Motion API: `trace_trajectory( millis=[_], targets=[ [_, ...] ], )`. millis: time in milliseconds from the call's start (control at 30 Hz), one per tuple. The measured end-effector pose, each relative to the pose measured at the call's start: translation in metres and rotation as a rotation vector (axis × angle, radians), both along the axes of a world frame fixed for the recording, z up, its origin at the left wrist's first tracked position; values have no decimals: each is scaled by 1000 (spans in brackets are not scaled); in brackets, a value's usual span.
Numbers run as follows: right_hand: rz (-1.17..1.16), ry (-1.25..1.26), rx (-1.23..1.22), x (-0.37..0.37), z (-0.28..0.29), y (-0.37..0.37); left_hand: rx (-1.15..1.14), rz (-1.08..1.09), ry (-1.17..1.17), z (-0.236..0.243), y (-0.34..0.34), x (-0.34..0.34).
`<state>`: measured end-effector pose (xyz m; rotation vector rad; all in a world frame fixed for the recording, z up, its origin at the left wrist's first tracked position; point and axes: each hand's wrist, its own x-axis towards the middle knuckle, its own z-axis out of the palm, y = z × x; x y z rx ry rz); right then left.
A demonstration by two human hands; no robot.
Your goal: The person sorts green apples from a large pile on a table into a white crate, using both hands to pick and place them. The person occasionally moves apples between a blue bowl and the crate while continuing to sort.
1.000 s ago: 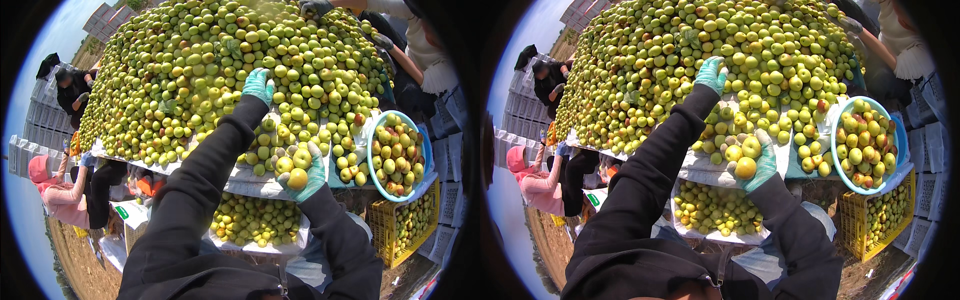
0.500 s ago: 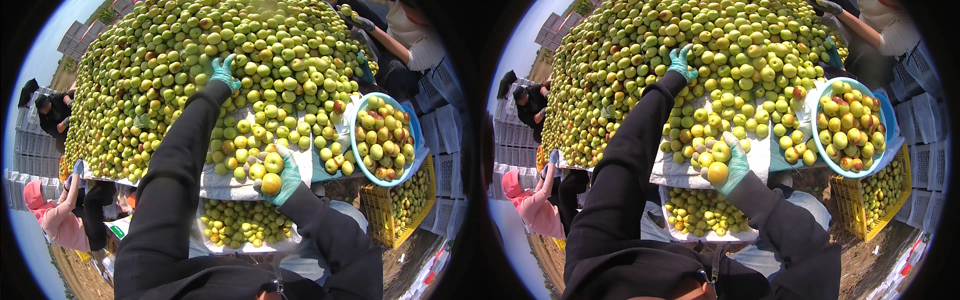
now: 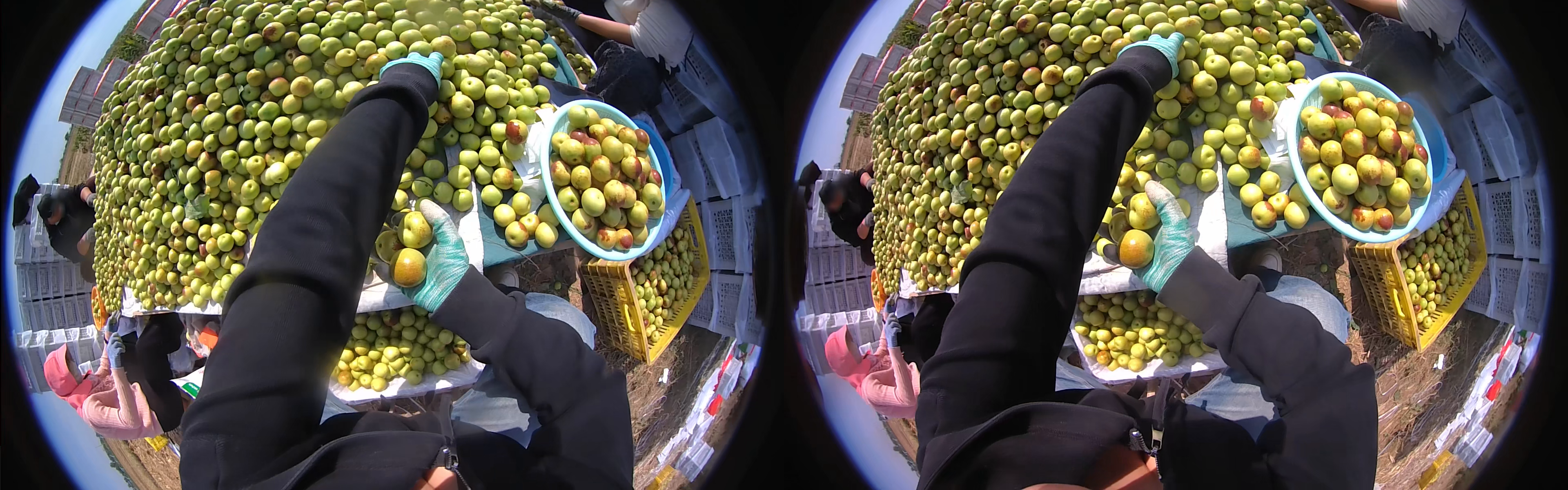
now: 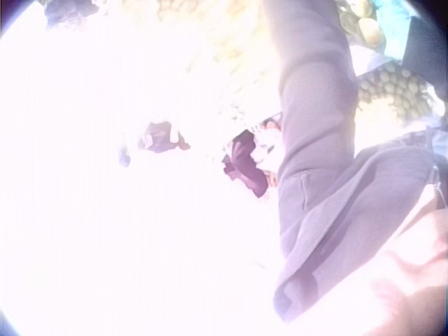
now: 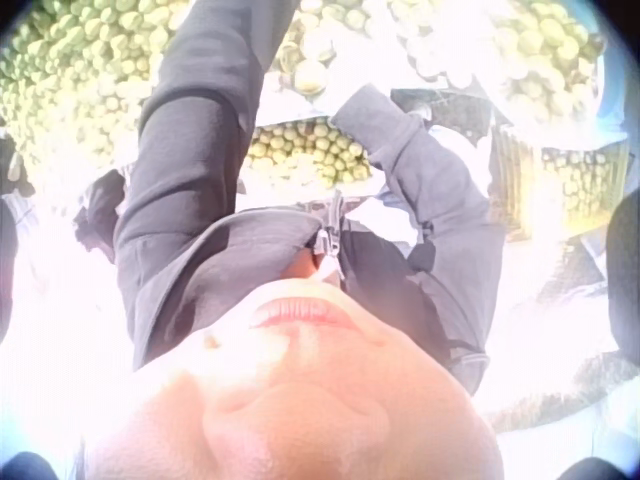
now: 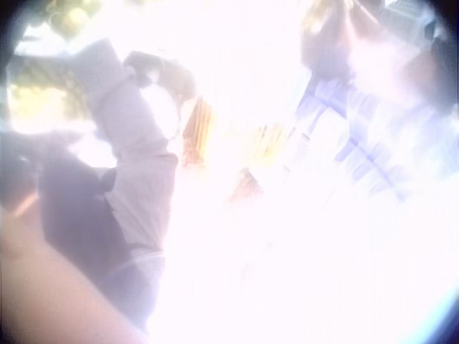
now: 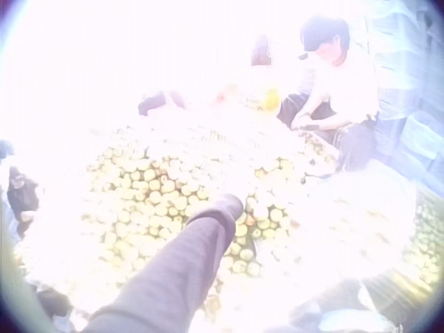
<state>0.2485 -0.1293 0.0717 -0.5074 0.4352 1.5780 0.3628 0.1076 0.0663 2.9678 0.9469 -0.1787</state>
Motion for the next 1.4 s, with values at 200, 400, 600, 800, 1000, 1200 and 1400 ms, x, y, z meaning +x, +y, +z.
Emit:
trace_trajectory(
  millis=[200,400,600,800,1000,1200,1400],
  targets=[
    [-59,17,-21,9,0,-11,-423,-123,-505,3,-14,-60],
    [-20,42,71,20,6,-26,-1145,-3,-766,39,-82,-148],
    [63,-23,227,4,2,-44,-900,-206,-733,47,-115,-247],
    [299,-157,244,-40,-9,-91,-1038,457,33,-54,-170,-469],
    [484,-82,125,-86,-33,-106,-827,743,-302,-201,-223,-527],
    [523,-52,131,-82,-37,-99,-504,682,12,-210,-223,-540],
    [596,5,80,-85,-40,-97,-865,469,-70,-202,-307,-552]
  ],
)
